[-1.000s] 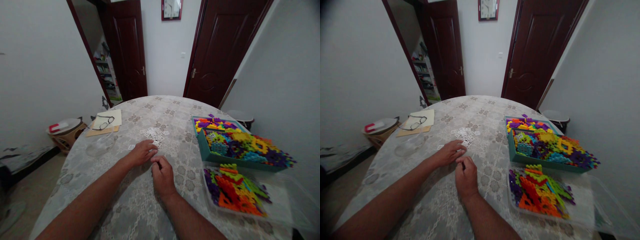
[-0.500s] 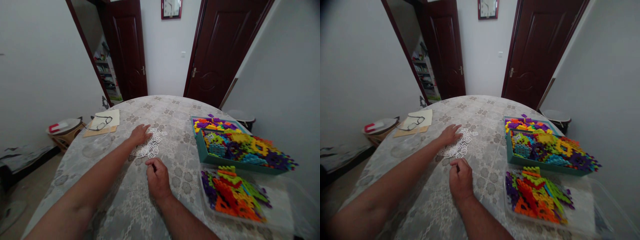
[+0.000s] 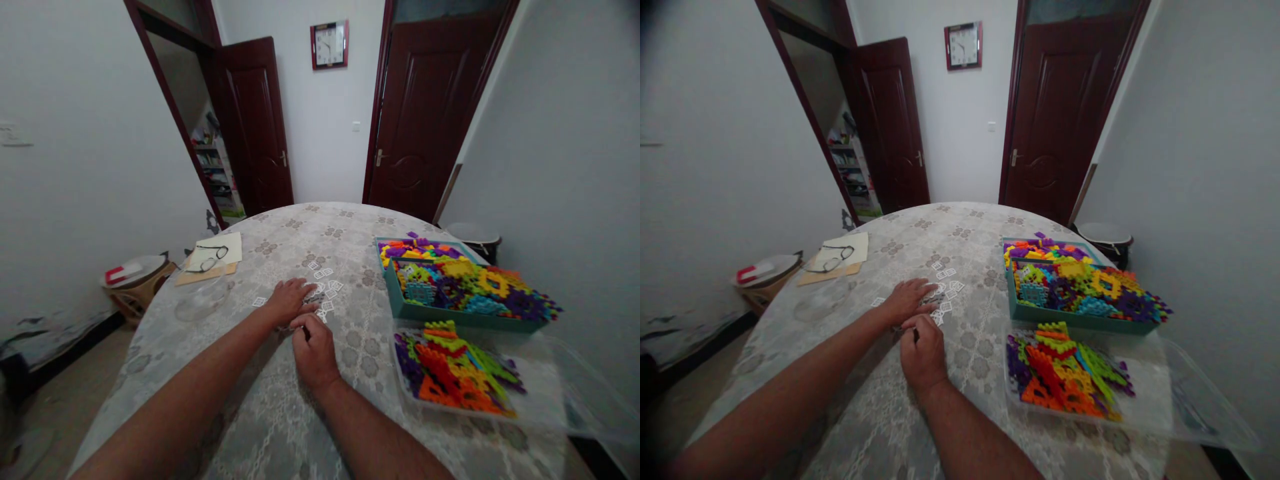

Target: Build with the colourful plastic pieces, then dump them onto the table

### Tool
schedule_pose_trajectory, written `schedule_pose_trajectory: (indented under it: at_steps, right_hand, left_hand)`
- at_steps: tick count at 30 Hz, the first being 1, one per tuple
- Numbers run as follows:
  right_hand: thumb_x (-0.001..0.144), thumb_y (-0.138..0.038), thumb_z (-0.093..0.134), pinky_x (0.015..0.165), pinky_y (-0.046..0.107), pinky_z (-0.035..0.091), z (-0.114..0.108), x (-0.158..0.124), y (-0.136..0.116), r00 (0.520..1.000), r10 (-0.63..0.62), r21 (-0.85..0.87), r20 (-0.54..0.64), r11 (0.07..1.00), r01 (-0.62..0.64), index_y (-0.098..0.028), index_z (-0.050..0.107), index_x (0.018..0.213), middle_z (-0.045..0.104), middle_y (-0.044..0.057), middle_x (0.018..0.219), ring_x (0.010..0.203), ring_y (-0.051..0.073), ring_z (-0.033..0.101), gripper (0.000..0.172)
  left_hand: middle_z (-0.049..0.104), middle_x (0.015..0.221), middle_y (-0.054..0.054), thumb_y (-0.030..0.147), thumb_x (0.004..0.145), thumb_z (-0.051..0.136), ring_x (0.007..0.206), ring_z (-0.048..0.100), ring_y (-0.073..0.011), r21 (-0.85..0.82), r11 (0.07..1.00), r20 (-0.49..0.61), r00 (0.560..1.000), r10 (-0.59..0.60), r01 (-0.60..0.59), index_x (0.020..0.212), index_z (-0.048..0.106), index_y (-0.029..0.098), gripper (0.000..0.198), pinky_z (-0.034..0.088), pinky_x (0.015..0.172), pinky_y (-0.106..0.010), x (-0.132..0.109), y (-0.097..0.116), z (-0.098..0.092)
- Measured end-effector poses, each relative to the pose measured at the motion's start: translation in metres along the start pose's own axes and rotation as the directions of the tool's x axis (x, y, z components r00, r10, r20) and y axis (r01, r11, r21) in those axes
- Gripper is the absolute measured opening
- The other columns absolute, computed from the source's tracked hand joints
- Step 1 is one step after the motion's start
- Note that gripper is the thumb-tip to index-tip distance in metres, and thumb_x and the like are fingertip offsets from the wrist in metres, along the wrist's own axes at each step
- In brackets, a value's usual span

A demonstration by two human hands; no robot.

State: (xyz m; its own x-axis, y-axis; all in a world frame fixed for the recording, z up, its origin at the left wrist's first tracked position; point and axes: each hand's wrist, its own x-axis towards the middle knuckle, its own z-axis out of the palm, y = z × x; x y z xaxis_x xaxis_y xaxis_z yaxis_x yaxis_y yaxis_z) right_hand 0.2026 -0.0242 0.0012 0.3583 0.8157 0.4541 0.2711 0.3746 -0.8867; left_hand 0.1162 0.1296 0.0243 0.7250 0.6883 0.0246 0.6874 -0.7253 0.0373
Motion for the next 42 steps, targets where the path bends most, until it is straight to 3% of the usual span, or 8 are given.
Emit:
schedule_pose_trajectory:
  at_steps: [11,16,20,24,27,31,35,42]
  right_hand:
    - [0.082,-0.006,0.057,0.097,0.038,0.05,0.006,-0.006,0.012,0.973,-0.077,-0.427,0.218,0.889,0.166,-0.019,0.069,0.094,0.069,0.009,0.097,0.101,0.025,0.063,0.021]
    - [0.084,-0.008,0.061,0.101,0.036,0.053,-0.001,0.0,-0.01,0.935,-0.115,-0.478,0.335,0.834,0.274,-0.022,0.067,0.098,0.07,0.006,0.104,0.105,0.022,0.064,0.021]
    - [0.09,-0.015,0.062,0.103,0.035,0.057,-0.019,-0.001,-0.061,0.916,-0.168,-0.451,0.365,0.829,0.332,-0.023,0.068,0.104,0.071,0.008,0.118,0.118,0.023,0.065,0.017]
    - [0.098,-0.017,0.056,0.107,0.037,0.058,-0.068,-0.03,-0.123,0.937,-0.223,-0.412,0.27,0.852,0.322,-0.027,0.067,0.126,0.061,0.008,0.146,0.135,0.022,0.061,0.032]
    - [0.1,-0.017,0.055,0.103,0.042,0.061,-0.131,-0.062,-0.14,0.966,-0.234,-0.53,0.11,0.809,0.256,-0.031,0.062,0.139,0.053,0.01,0.157,0.126,0.024,0.067,0.042]
    - [0.1,-0.02,0.052,0.113,0.055,0.054,-0.227,-0.099,-0.111,0.951,-0.25,-0.791,-0.185,0.612,0.007,-0.028,0.06,0.145,0.056,0.015,0.153,0.14,0.031,0.058,0.047]
    - [0.1,-0.028,0.051,0.111,0.056,0.055,-0.302,-0.129,-0.066,0.941,-0.182,-0.885,-0.285,0.427,-0.186,-0.021,0.054,0.152,0.052,0.02,0.155,0.138,0.033,0.059,0.053]
    - [0.101,-0.04,0.053,0.091,0.044,0.062,-0.351,-0.138,-0.031,0.983,0.034,-0.901,-0.18,0.396,-0.179,-0.02,0.068,0.122,0.064,0.019,0.138,0.098,0.026,0.073,0.033]
  left_hand:
    - [0.049,0.164,-0.023,0.051,0.107,0.048,0.15,0.048,-0.0389,0.017,0.947,-0.254,0.917,-0.308,0.322,0.154,0.055,0.017,0.058,0.041,0.119,-0.058,-0.057,-0.028,-0.004]
    - [0.052,0.162,-0.023,0.047,0.104,0.046,0.15,0.047,-0.0439,0.006,0.975,-0.162,0.962,-0.218,0.222,0.151,0.059,0.02,0.056,0.041,0.116,-0.07,-0.069,-0.019,0.016]
    - [0.046,0.168,-0.021,0.033,0.099,0.048,0.156,0.038,-0.0477,0.015,0.996,-0.185,0.98,-0.08,0.085,0.157,0.055,0.023,0.059,0.034,0.117,-0.077,-0.075,-0.016,0.029]
    - [0.047,0.166,-0.022,0.051,0.1,0.047,0.155,0.037,-0.0512,-0.035,0.997,-0.214,0.974,-0.075,0.07,0.154,0.058,0.021,0.063,0.03,0.116,-0.082,-0.073,-0.018,0.03]
    - [0.05,0.164,-0.021,0.06,0.099,0.044,0.154,0.04,-0.0475,-0.116,0.992,-0.301,0.95,-0.086,0.053,0.152,0.058,0.02,0.067,0.032,0.12,-0.076,-0.072,-0.023,0.028]
    - [0.056,0.157,-0.017,0.059,0.096,0.051,0.151,0.046,-0.0405,-0.205,0.977,-0.428,0.903,-0.028,-0.067,0.142,0.06,0.023,0.059,0.037,0.125,-0.061,-0.074,-0.023,0.022]
    - [0.062,0.15,-0.013,0.054,0.094,0.057,0.149,0.049,-0.0387,-0.265,0.946,-0.489,0.872,0.033,-0.185,0.134,0.063,0.031,0.046,0.039,0.125,-0.063,-0.074,-0.013,0.012]
    - [0.071,0.135,-0.012,0.051,0.098,0.056,0.141,0.058,-0.0355,-0.206,0.92,-0.552,0.816,0.173,-0.334,0.12,0.071,0.029,0.035,0.042,0.125,-0.058,-0.076,-0.008,-0.001]
